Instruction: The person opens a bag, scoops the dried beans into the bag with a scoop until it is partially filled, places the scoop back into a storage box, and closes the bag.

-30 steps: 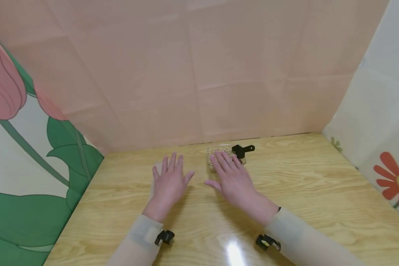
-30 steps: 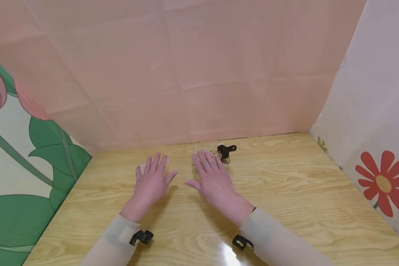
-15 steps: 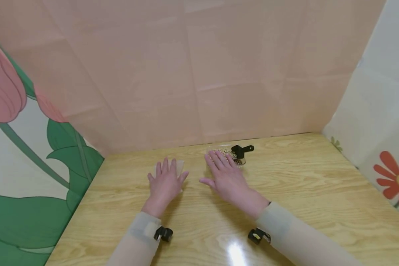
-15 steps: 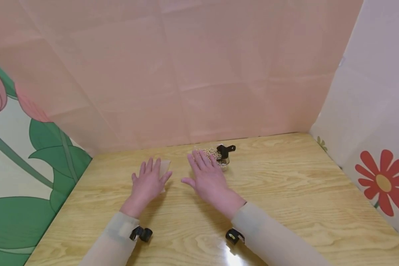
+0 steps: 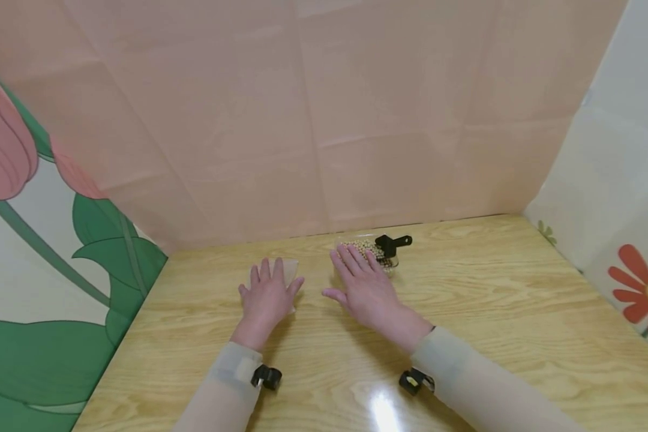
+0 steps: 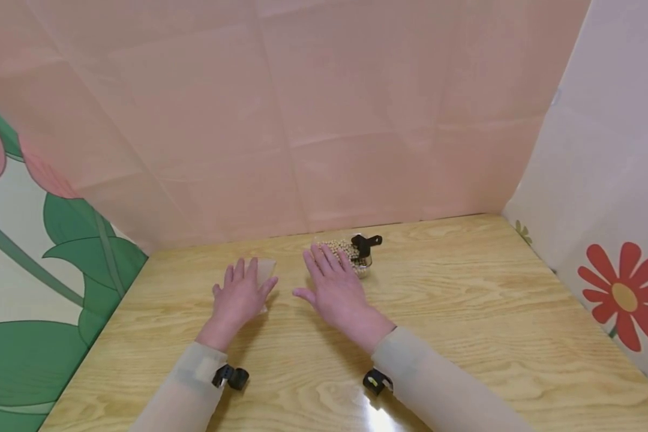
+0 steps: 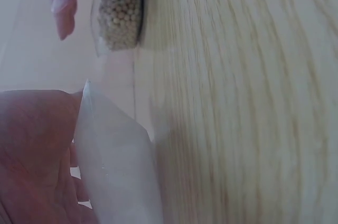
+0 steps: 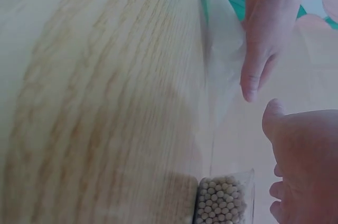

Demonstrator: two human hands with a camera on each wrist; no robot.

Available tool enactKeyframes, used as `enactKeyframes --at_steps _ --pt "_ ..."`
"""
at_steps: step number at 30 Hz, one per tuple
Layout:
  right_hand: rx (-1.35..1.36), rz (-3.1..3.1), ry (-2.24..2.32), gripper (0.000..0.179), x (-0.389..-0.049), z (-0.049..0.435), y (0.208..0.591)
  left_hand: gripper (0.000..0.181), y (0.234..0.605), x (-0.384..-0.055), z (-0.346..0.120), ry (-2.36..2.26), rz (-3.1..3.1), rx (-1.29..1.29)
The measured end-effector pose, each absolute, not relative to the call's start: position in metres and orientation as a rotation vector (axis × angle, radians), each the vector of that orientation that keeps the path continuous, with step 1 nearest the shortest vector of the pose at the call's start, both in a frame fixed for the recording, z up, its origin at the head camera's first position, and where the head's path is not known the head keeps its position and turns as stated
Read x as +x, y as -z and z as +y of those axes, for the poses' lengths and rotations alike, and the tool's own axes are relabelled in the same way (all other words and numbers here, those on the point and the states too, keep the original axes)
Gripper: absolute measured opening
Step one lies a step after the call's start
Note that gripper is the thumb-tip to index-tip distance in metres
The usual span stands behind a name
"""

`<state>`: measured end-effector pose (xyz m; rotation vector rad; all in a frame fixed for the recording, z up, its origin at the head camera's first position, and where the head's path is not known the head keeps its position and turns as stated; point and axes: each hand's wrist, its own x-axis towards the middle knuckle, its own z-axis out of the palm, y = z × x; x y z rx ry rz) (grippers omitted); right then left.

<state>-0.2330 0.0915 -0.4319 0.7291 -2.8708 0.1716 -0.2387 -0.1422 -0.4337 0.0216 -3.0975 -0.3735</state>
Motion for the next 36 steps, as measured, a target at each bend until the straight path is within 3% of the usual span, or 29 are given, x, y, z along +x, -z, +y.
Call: enactKeyframes --at_steps 36 --pt "0.762 -2.808 -0.345 0.082 -0.238 0.094 0.447 0.080 0.445 -0.245 -0.161 0.511 -3.106 0.044"
